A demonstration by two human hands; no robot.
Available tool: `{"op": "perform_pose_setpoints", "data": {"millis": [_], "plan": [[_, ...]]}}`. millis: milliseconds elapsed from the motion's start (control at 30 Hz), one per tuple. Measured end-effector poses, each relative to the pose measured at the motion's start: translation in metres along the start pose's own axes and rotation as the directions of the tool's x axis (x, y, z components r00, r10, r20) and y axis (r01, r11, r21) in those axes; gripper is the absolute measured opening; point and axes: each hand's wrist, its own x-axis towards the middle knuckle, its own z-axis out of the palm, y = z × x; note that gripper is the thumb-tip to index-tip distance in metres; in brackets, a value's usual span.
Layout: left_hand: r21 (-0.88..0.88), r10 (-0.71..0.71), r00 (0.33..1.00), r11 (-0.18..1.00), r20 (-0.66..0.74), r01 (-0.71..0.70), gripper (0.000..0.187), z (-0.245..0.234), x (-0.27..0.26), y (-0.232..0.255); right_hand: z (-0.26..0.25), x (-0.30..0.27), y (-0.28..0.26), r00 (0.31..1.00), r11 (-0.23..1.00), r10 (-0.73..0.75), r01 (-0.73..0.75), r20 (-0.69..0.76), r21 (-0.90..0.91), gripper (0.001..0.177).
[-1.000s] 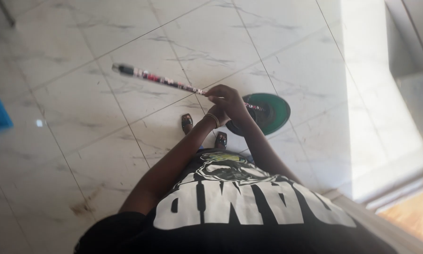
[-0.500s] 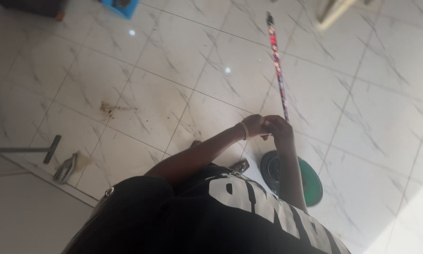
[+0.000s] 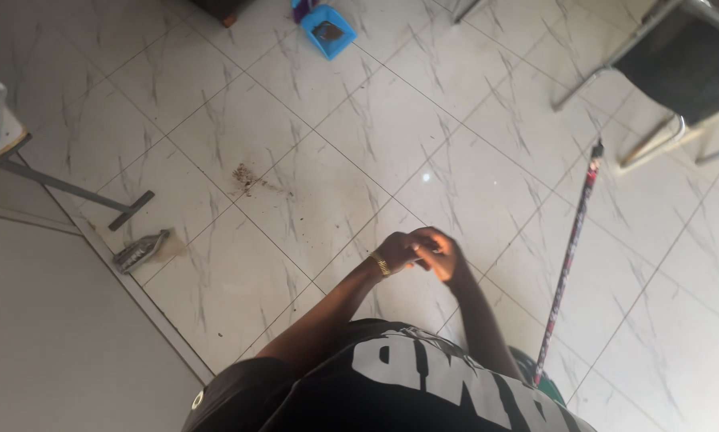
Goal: Mopping the floor and wiping the side of a leather sofa with a cloth.
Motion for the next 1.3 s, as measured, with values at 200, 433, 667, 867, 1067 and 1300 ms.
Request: {"op": "perform_pose_setpoints", "data": {"millis": [200,433,667,867,1067,1300], "plan": [[-0.135,-0.093,0.986,0.988,-0.140,0.074,0.026,-0.115,-0.067,-0.049,0.124,0.054,-0.038,0.976,0.989,-0.131,0.141,0.173,-0.045,0.025],[-0.182,-0.108,0.952,0.982,-0.285,0.057,0.024,-0.187,-0.082,-0.042,0.169,0.129,-0.059,0.962,0.997,0.041,-0.020,0.269,-0.079,0.031],[-0.175,0.010,0.968,0.983,-0.250,-0.056,0.023,-0.258,0.001,-0.056,0.149,0.228,-0.061,0.951,0.980,-0.003,-0.059,0.310,0.189,0.033],[-0.209,-0.018,0.986,0.978,-0.165,-0.017,0.023,-0.319,0.109,0.022,0.082,0.337,-0.100,0.984,0.999,-0.034,0.027,0.177,0.039,0.028],[-0.123,0.083,0.992,0.988,-0.099,-0.095,0.027,-0.373,0.244,0.099,-0.004,0.440,-0.164,0.993,0.995,-0.063,0.054,0.102,0.088,0.029],[-0.166,0.040,0.989,0.984,-0.140,-0.064,0.027,-0.440,0.321,0.139,-0.034,0.549,-0.199,0.992,0.996,-0.022,0.011,0.125,0.090,0.029]]}}
